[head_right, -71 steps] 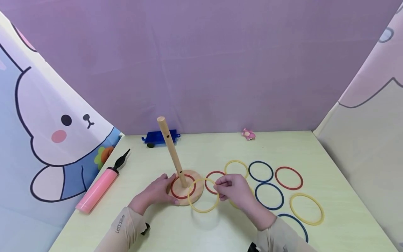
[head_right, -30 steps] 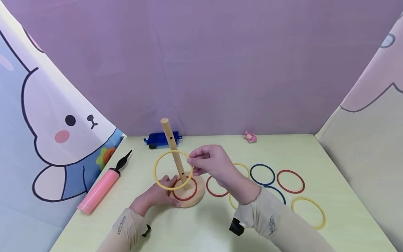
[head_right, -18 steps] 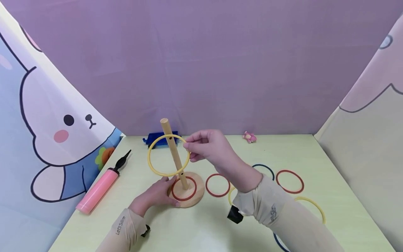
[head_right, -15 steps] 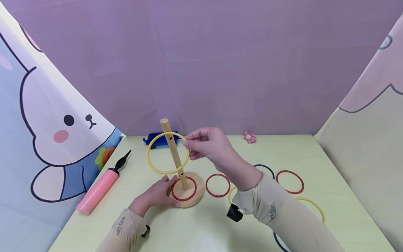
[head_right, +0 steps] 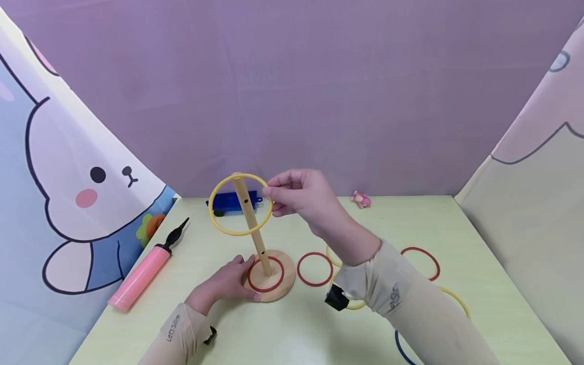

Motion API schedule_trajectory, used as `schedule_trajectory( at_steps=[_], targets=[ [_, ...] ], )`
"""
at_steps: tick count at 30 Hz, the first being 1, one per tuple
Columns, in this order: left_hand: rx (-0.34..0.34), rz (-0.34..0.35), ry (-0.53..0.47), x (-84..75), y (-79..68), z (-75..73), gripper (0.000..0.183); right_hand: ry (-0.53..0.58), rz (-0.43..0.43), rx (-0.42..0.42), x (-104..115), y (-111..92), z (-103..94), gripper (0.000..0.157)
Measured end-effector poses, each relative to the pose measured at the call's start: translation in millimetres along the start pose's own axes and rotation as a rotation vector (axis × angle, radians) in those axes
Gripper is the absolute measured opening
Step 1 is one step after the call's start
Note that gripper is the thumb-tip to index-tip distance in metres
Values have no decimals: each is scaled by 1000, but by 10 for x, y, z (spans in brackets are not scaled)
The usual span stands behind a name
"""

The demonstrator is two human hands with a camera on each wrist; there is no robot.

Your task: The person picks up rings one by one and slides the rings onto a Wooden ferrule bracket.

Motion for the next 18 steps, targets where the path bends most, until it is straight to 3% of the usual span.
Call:
schedule_trajectory(
  at_steps=[18],
  targets=[
    [-7, 7, 28, -15, -22, -3, 110, 57, 15, -84, 16, 148, -78, 20]
  ],
)
Point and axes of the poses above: each hand's wrist, its own y-axis towards the middle knuckle, its own z-axis out of the palm, x = y × z, the point moved 2 cm from there along y, towards the middle knuckle, and after that the axes turned 15 degrees about x, right-handed, at the moved point
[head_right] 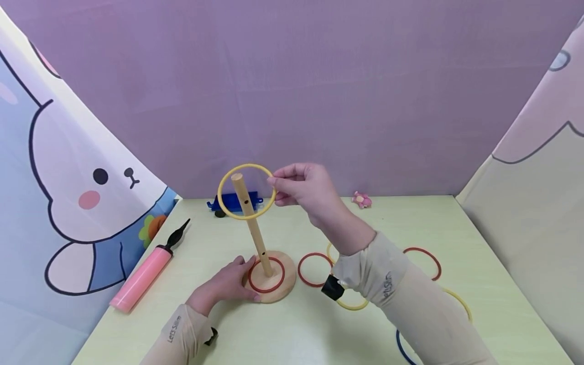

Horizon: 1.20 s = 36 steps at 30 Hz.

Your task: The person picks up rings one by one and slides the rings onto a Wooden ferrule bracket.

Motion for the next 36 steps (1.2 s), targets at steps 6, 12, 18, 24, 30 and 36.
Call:
schedule_trajectory(
  at_steps=[6, 12, 18, 24, 30, 36],
  targets=[
    [1, 7, 5, -11, -11, -3, 110, 13, 28, -19, -62, 15, -24, 21],
    [1, 8, 8, -11, -17, -2, 110, 17, 48, -29, -167, 20, -46, 21],
    [1, 8, 13, -16, -15, -7, 111, 17, 71, -27, -296, 8, -57, 22],
    [6, 9, 19, -7, -6, -8, 111, 30, 89, -14, -462, -10, -64, 22],
    [11, 2, 23, 5, -7, -22, 112, 39, 115, -5, -705, -6, -53, 20],
    [2, 2, 31, 16, -1, -19, 113, 44, 146, -8, -977, -13, -39, 20]
  ],
)
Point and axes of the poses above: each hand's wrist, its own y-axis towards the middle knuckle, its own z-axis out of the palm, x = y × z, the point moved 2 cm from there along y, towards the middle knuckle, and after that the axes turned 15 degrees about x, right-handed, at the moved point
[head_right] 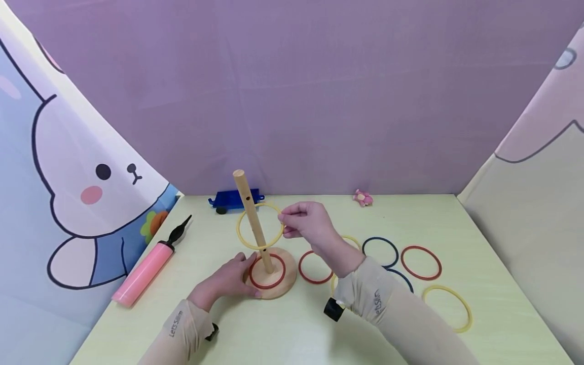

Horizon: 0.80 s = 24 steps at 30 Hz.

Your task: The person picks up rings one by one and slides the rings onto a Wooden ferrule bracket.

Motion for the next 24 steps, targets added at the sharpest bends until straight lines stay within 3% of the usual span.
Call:
schedule_trajectory(
  at_steps=[15, 24],
  targets=[
    [-16, 38, 43, -4, 14, -10, 106, -11, 84, -25, -619, 54, -29, 20],
    [-25, 48, 18, 1, 4, -7, 105, -44, 139, -64, -961, 94, -37, 15]
  ],
)
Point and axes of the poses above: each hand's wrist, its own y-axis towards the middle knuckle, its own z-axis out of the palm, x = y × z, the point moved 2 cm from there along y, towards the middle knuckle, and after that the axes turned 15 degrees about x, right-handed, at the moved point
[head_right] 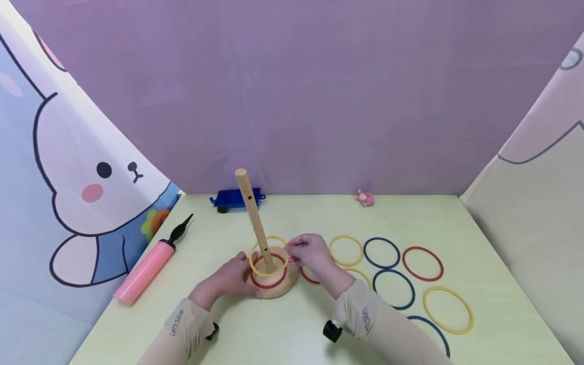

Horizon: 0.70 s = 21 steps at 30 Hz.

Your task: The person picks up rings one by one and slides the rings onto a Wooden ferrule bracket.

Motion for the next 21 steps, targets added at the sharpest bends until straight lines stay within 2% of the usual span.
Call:
schedule_trajectory(
  at_steps=[12, 21],
  targets=[
    [5, -18, -38, 9, -2, 14, 113, -24, 54, -29, -375, 103, 45, 8],
    [18, -36, -60, 13, 3, 22, 112, -7, 76, -43, -500, 145, 74, 9]
  ],
)
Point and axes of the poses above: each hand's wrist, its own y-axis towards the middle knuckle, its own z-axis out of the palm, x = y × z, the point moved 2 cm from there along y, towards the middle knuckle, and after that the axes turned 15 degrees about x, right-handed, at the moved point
